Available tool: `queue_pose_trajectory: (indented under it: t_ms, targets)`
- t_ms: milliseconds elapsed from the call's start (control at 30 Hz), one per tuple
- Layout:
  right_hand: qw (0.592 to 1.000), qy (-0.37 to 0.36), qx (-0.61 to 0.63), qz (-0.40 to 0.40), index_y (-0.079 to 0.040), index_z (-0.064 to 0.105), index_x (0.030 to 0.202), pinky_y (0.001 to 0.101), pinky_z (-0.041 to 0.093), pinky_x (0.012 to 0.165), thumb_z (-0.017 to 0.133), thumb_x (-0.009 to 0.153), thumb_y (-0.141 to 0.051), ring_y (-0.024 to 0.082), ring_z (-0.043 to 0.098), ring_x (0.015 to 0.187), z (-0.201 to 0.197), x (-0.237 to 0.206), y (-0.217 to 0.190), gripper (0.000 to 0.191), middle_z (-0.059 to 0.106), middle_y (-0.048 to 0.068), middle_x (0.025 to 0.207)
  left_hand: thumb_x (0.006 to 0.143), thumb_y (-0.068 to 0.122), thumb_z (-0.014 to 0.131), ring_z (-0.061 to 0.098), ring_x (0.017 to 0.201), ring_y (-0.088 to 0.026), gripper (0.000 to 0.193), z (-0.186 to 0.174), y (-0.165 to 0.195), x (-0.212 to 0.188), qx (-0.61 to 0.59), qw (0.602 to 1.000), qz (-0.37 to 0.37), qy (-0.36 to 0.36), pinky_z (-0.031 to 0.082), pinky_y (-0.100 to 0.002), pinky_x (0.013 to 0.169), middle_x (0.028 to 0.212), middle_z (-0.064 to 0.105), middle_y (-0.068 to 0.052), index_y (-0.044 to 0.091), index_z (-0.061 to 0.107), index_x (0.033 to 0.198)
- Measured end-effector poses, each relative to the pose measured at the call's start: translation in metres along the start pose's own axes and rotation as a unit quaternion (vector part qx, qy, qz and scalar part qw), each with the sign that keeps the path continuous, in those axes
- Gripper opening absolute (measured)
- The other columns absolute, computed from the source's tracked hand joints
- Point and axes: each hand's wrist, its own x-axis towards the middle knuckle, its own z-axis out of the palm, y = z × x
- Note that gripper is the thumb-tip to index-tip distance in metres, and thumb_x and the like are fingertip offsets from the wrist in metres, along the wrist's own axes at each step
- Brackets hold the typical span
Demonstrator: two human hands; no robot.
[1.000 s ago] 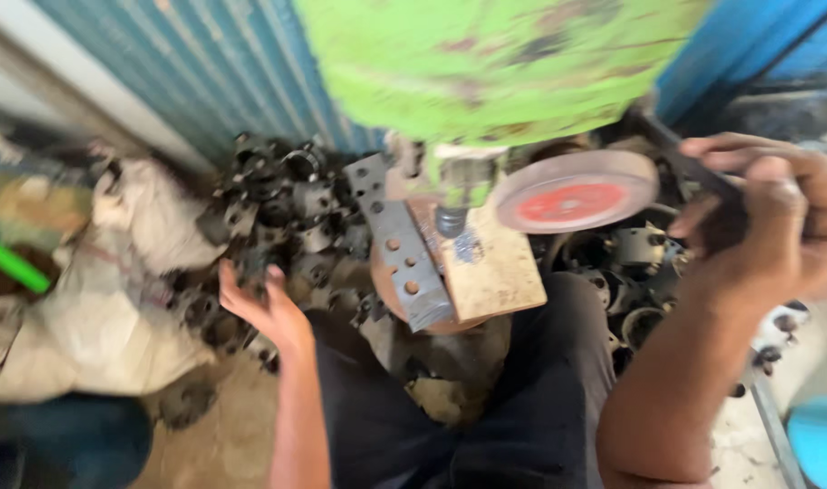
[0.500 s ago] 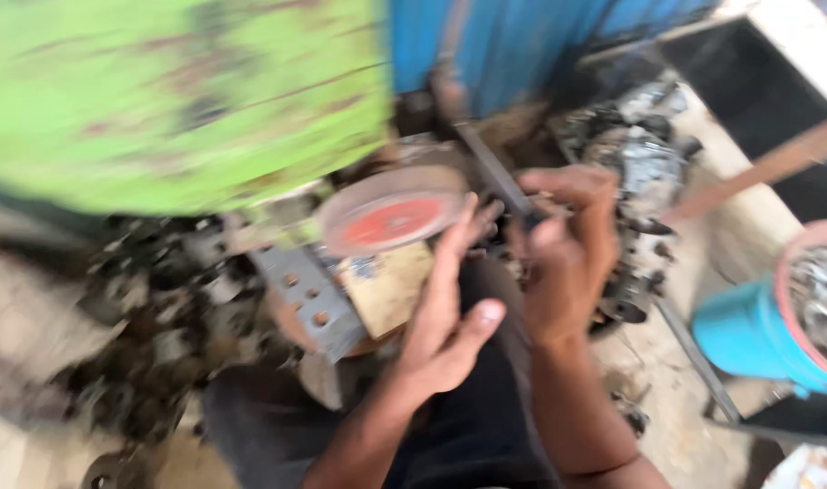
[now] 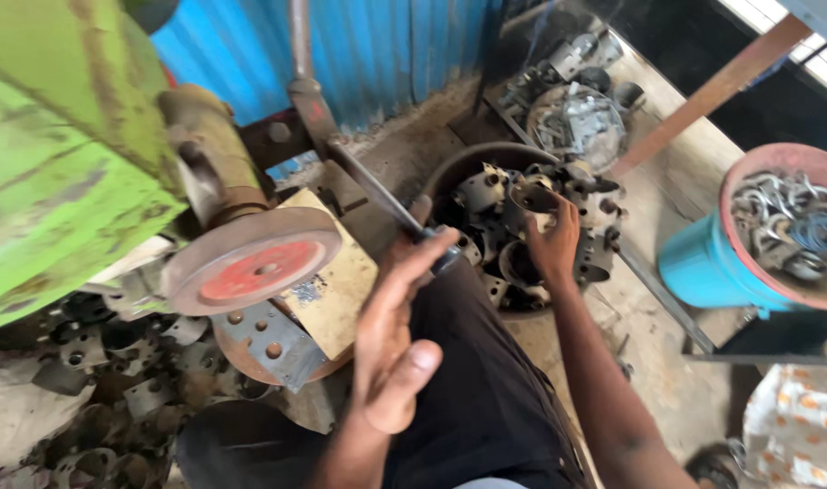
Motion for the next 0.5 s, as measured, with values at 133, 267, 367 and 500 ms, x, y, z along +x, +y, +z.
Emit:
queue_pose_trajectory:
  t_ms: [133,267,367,500]
  targets:
    - [0.954,-0.133,-0.262,-0.055,-0.006,0.056,0.140,0.0854,0.028,0.087,0.091,0.055,-0.051,0.052,0.043,0.132,0.019,0.021,0.015,0.103,0.055,0.023,0.137,0.101,0.048,0.065,0.041,0.155,-0.033,0.080,0.010,-0.010,-0.004,-0.047,0.999,0.005,-0.003,0.028,-0.044,0.133,0.159,0.048,-0.023,-0.008,0.046,0.156]
    - [0.910,-0.196,-0.349,-0.108,-0.016,0.067,0.128,0.0657,0.034,0.102,0.081,0.076,-0.048,0.033,0.056,0.128,0.028,0.022,-0.007,0.063,0.067,0.008,0.127,0.104,0.045,0.066,0.043,0.150,-0.027,0.073,0.012,-0.018,-0.002,-0.035,0.999,0.020,-0.002,0.028,-0.039,0.130,0.159,0.051,-0.017,-0.003,0.046,0.155]
    - [0.912,-0.140,-0.338,-0.186,-0.009,0.065,0.131,0.0624,0.034,0.109,0.080,0.074,-0.042,0.032,0.057,0.126,0.027,0.019,-0.021,0.067,0.067,0.008,0.124,0.107,0.046,0.066,0.040,0.150,-0.022,0.068,0.010,-0.028,0.006,-0.050,0.998,0.042,-0.014,0.028,-0.036,0.130,0.156,0.049,-0.010,0.002,0.047,0.155]
    - [0.951,-0.147,-0.210,-0.172,-0.005,0.059,0.105,0.0455,0.040,0.100,0.073,0.097,-0.036,0.033,0.055,0.112,0.013,0.008,-0.032,0.035,0.061,0.010,0.106,0.105,0.045,0.062,0.044,0.146,-0.023,0.063,0.016,-0.045,0.012,0.020,0.997,0.076,0.008,0.014,-0.036,0.134,0.149,0.054,-0.012,0.004,0.051,0.152]
